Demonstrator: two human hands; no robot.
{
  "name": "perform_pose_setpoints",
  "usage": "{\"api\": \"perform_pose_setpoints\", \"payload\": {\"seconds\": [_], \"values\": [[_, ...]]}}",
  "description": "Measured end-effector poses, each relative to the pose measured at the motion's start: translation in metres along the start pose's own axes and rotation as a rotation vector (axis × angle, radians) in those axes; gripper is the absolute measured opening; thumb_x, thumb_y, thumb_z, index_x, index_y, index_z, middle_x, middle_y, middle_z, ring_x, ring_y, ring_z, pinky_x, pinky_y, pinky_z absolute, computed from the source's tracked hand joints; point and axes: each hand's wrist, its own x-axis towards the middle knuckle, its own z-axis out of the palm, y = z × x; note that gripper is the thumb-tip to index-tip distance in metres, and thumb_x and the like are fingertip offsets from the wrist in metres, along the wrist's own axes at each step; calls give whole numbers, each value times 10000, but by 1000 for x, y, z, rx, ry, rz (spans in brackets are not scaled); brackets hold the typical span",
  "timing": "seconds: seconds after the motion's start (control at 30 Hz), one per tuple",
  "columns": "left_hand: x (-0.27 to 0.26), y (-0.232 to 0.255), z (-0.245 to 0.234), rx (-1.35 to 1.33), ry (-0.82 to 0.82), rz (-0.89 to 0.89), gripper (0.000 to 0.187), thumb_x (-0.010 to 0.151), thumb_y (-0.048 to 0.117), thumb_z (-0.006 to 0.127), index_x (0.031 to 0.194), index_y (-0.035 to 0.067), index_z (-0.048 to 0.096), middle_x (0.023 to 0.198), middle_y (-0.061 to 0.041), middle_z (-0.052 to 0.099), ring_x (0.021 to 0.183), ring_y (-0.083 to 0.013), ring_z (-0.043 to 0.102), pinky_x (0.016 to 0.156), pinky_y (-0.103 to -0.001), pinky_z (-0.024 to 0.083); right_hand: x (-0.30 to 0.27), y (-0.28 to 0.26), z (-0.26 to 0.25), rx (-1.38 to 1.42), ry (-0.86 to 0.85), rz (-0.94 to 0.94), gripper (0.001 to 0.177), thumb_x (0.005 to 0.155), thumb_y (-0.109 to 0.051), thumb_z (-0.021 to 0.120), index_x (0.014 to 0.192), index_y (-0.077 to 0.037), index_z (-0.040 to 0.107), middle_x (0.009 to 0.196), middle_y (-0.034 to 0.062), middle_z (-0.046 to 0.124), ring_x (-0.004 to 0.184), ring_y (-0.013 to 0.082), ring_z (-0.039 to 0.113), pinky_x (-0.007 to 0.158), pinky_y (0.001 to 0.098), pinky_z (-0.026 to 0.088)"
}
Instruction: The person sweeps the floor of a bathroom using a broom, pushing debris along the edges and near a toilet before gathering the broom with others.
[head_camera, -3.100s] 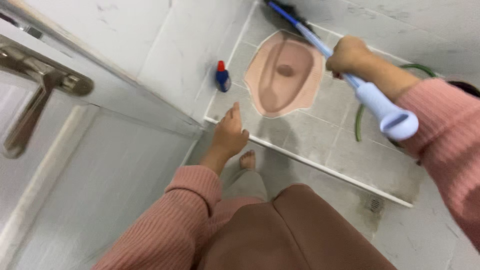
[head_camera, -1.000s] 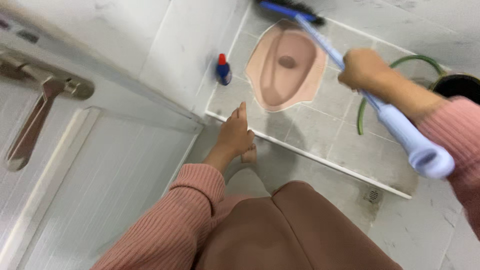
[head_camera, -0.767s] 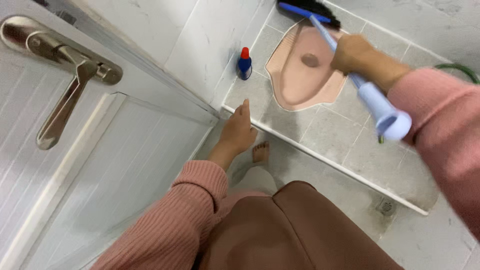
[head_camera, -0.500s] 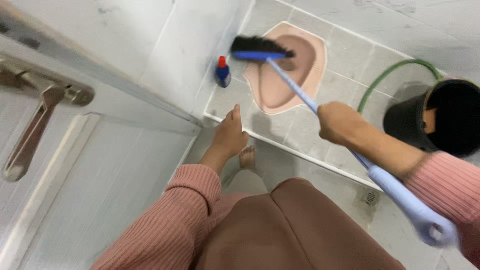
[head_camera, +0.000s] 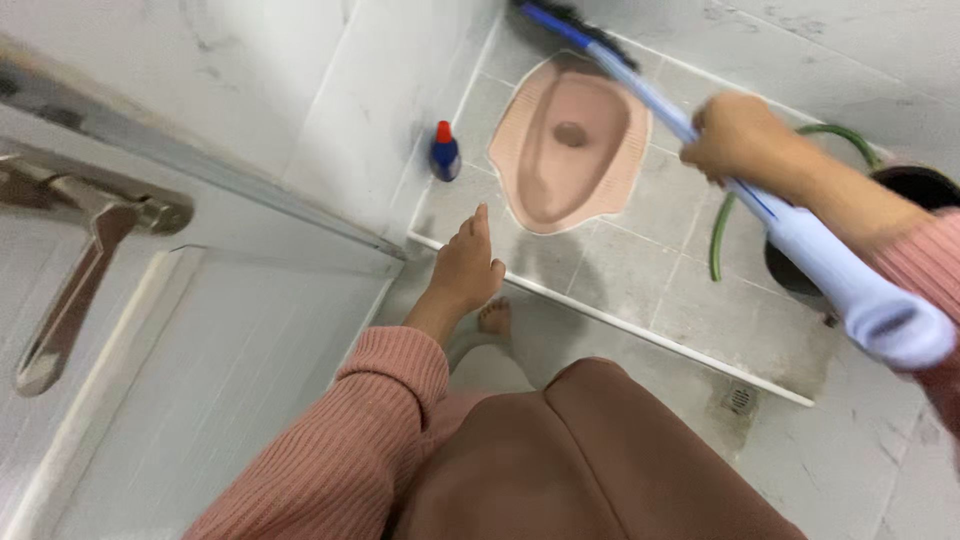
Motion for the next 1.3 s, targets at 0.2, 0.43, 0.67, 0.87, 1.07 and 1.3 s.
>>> {"api": "perform_pose_setpoints", "payload": {"seconds": [0.2, 0.43, 0.67, 0.87, 1.07, 1.3], "values": [[-5, -26, -15, 34, 26, -56, 881, 876, 143, 628, 1561, -69, 116, 1502, -310, 385, 1326, -430, 482, 1078, -496, 432, 132, -40, 39, -129, -15, -39, 277, 881, -155, 698, 929, 86, 826, 765, 208, 757, 668, 293, 749, 664, 398, 587], [1, -24, -12, 20, 32, -63, 912, 849, 165, 665, 1569, -13, 135, 1518, -258, 394, 1335, -411, 476, 1085, -507, 404, 29, -66, 84, -274, -6, -155, 232, 757, -53, 718, 946, 77, 751, 860, 294, 725, 837, 405, 742, 758, 482, 605], [12, -17, 8, -5, -25, -98, 862, 848, 185, 663, 1566, 5, 220, 1491, -258, 450, 1297, -423, 519, 1077, -508, 438, -134, -41, 84, -225, -140, -163, 242, 803, -30, 631, 1018, 46, 711, 950, 281, 719, 936, 422, 717, 864, 511, 563], [38, -37, 24, -25, 60, 8, 790, 831, 207, 682, 1500, -36, 338, 1436, -300, 470, 1274, -470, 514, 1051, -518, 443, -183, -19, 40, -45, -151, -20, 466, 768, -99, 668, 1229, -36, 652, 958, 284, 713, 941, 410, 713, 876, 487, 559], [84, -63, 17, -24, 136, -79, 715, 822, 237, 688, 1419, -72, 443, 1320, -333, 558, 1225, -482, 560, 1053, -515, 462, -158, -17, 29, -5, -49, 81, 360, 792, -94, 654, 1138, -8, 699, 939, 291, 723, 911, 425, 717, 884, 495, 551], [148, -131, 36, -102, 265, -363, 709, 790, 322, 783, 1307, -73, 501, 1253, -333, 607, 1180, -481, 600, 1025, -506, 486, -57, -27, 128, 106, 103, 86, 261, 727, -93, 696, 941, 56, 698, 884, 307, 694, 865, 445, 692, 828, 509, 546]]}}
